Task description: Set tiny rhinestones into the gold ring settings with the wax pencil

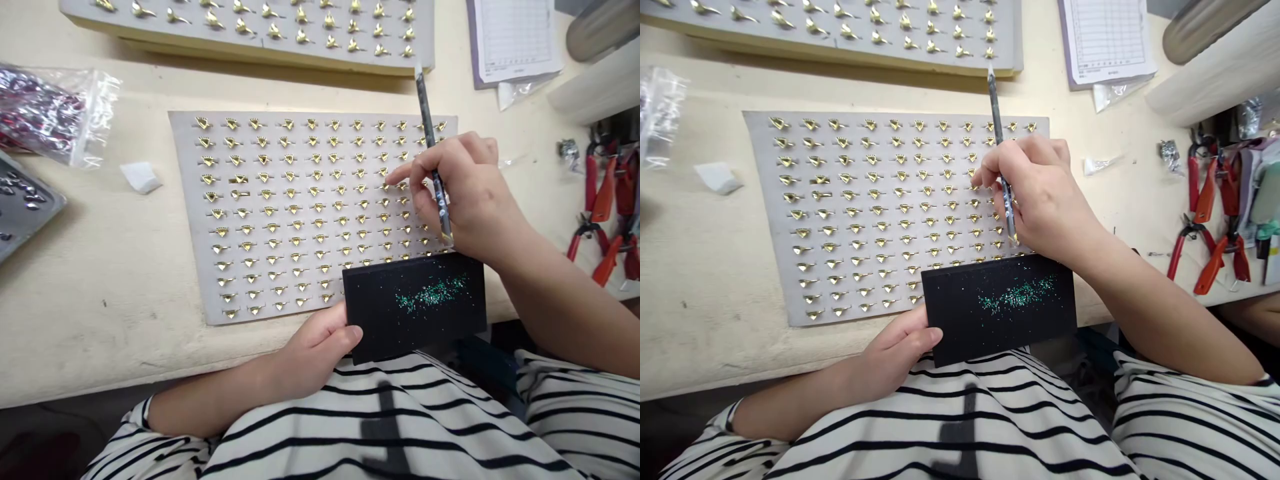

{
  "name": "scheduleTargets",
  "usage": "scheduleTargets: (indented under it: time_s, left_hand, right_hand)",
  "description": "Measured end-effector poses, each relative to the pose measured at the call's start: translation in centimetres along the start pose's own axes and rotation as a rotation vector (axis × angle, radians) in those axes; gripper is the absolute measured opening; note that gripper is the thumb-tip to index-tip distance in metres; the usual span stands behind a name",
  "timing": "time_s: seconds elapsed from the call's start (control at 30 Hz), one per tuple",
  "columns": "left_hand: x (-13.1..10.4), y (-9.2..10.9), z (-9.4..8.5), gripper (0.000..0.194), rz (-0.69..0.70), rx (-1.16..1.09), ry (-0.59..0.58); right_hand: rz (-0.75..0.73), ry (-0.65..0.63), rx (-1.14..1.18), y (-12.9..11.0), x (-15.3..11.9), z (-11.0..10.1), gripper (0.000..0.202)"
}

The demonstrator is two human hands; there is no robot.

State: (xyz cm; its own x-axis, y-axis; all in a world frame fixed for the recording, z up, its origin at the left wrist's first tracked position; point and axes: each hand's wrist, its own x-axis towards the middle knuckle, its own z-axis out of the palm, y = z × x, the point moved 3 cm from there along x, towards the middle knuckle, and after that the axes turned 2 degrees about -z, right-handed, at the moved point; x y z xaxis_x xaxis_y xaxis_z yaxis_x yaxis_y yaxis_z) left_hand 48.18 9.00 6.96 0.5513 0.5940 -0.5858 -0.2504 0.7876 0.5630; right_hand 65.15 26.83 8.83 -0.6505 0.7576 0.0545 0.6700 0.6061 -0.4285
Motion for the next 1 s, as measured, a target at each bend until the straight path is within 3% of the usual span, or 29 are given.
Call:
scheduleTargets:
  time_s: [0.23,0.6,1.0]
  left_hand:
    - [-0.01,0.07,0.18,0.033,0.006,-0.027,-0.023]
    - [0.02,0.11,0.11,0.031,-0.002,0.015,-0.016]
    - [0.06,-0.24,0.22,0.038,0.005,-0.056,-0.029]
  right_hand:
    - [-0.003,-0.013,0.028,-0.12,0.38,0.16,0.022]
    - [0.067,-0.012,0.091,0.29,0.76,0.37,0.016]
    - [0.085,-0.029,0.008,0.48,0.47,0.23,0.015]
